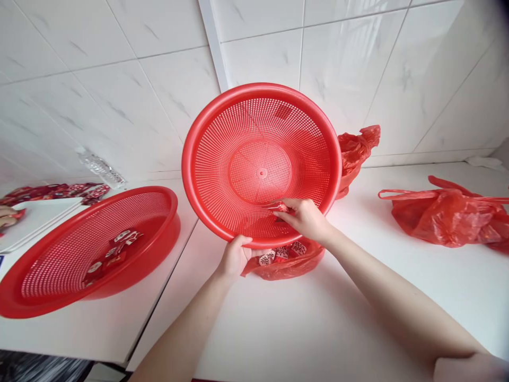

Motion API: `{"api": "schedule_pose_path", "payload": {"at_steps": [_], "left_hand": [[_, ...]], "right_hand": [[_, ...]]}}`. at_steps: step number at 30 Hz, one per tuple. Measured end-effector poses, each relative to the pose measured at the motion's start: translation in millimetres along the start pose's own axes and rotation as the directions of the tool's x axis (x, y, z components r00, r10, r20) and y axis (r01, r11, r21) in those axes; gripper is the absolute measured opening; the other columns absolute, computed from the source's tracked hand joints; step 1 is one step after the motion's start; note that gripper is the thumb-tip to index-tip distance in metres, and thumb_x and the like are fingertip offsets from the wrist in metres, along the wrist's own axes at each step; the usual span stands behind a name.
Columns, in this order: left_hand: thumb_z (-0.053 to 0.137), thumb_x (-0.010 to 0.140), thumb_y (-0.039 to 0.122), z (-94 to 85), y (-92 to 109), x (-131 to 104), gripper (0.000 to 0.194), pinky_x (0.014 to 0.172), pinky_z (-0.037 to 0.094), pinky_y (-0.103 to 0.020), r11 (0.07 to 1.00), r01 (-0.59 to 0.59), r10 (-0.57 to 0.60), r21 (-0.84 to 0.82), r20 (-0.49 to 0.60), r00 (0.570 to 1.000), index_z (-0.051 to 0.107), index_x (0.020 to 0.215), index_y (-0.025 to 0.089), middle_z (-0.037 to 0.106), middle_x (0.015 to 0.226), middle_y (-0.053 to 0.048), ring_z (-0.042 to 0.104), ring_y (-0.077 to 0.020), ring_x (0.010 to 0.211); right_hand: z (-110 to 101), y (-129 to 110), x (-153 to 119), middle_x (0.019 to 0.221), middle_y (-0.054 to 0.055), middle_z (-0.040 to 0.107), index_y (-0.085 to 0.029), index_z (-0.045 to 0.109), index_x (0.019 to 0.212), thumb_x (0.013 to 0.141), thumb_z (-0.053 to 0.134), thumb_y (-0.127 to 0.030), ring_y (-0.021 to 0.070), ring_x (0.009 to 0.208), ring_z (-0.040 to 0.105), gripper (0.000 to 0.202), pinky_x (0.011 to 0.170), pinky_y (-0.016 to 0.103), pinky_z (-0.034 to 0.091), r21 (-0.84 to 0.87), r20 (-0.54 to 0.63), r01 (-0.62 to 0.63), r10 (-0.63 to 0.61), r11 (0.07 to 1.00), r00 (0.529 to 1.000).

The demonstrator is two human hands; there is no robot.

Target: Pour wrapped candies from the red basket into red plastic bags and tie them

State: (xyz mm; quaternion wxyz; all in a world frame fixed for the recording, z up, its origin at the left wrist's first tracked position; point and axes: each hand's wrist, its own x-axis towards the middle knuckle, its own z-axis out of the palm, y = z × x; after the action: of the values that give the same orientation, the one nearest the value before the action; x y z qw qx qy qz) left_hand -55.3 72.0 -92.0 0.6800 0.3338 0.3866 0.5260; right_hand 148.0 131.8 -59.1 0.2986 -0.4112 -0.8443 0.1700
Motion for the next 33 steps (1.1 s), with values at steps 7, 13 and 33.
{"api": "schedule_pose_path", "payload": {"at_steps": [7, 13, 33], "left_hand": [[0.061, 0.067, 0.019, -13.7, 21, 7, 0.006, 0.091, 0.053, -0.051, 0.987, -0.162, 0.158, -0.019, -0.142, 0.977, 0.059, 0.066, 0.014, 0.071, 0.085, -0.008, 0.064, -0.0308, 0.104], [0.059, 0.071, 0.02, -18.7, 30, 6, 0.006, 0.089, 0.055, -0.048, 0.98, -0.195, 0.188, -0.032, -0.148, 0.971, 0.061, 0.073, 0.015, 0.071, 0.089, -0.006, 0.066, -0.0269, 0.099], [0.053, 0.074, 0.018, -7.5, 12, 5, 0.015, 0.087, 0.056, -0.047, 0.998, -0.04, 0.036, -0.039, -0.103, 0.994, 0.066, 0.077, 0.011, 0.073, 0.09, -0.012, 0.067, -0.0285, 0.097]], "right_hand": [[-36, -10, -7, 0.104, 0.006, 0.066, -0.021, 0.065, 0.113, 0.09, 0.055, -0.028, 0.0182, 0.092, 0.063, 0.026, 0.082, 0.03, 0.049, 0.147, 0.106, 0.204, -0.22, 0.968, 0.97], [-47, -9, -18, 0.106, 0.003, 0.07, -0.029, 0.065, 0.114, 0.082, 0.063, -0.027, 0.0195, 0.077, 0.066, 0.033, 0.064, 0.029, 0.05, -0.099, 0.367, 0.077, -0.035, 0.992, 0.929], [-22, -22, -9, 0.103, 0.009, 0.069, -0.021, 0.064, 0.113, 0.094, 0.05, -0.022, 0.0178, 0.088, 0.065, 0.024, 0.071, 0.028, 0.047, -0.055, 0.259, 0.311, -0.287, 0.949, 0.922]]}}
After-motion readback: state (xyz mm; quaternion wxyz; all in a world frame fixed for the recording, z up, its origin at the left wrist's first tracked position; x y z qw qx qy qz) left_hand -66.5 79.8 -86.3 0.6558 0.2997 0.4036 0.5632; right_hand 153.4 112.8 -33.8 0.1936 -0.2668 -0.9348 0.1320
